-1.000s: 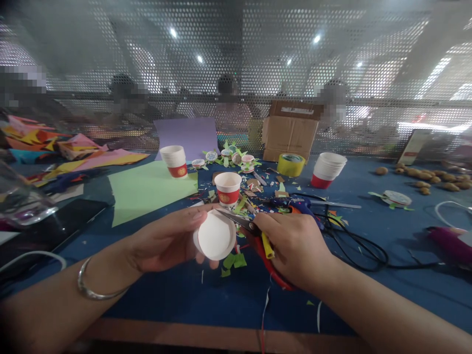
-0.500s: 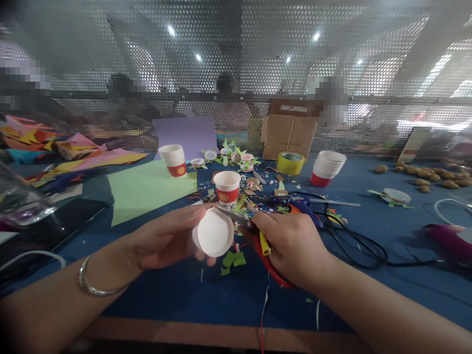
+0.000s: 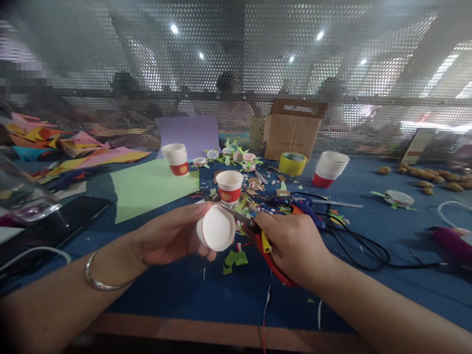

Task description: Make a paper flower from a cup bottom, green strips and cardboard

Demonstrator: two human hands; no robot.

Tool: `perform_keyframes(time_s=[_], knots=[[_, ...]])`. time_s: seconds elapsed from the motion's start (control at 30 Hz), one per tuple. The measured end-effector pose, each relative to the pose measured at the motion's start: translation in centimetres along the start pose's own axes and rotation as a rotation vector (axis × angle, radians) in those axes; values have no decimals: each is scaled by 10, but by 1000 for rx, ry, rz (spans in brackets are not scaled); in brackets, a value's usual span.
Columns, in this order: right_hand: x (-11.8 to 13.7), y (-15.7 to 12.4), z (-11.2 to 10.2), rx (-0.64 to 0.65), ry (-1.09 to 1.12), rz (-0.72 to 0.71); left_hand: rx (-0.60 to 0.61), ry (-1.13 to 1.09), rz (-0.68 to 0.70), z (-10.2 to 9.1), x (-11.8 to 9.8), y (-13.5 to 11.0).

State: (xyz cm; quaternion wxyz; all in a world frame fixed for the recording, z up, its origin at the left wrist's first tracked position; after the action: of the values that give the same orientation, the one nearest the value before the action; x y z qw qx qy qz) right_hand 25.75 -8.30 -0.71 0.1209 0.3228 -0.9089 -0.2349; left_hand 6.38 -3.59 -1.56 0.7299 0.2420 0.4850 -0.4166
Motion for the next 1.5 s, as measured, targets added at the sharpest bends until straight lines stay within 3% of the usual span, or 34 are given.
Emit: perform_keyframes(time_s=[0.23, 0.6, 1.03, 1.2, 1.37, 1.5], knots=[[-3, -1, 4, 54, -15, 74, -14, -47, -51, -1, 1, 2], [1, 8, 1, -66, -7, 4, 18, -94, -53, -2, -1, 4], [-4, 7, 6, 40, -39, 34, -25, -110, -83, -7, 2, 7], [-4, 7, 5, 48, -19, 40, -8, -96, -83, -6, 2, 8], [-4, 8, 4, -35, 45, 50, 18, -81, -70, -7, 2, 9], [-4, 11, 4, 18, 106, 65, 19, -64, -76, -7, 0, 9]])
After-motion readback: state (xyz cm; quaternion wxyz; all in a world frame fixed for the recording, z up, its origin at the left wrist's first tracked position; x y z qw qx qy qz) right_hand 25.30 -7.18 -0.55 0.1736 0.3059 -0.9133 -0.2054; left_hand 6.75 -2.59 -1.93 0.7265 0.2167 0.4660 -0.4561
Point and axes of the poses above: each hand's wrist, its own y-axis towards the middle knuckle, its own z-axis out of the palm, x = y × z, the point moved 4 cm from there along y, towards the middle knuckle, and after that the axes turned 6 degrees about y, right-handed, at the moved point
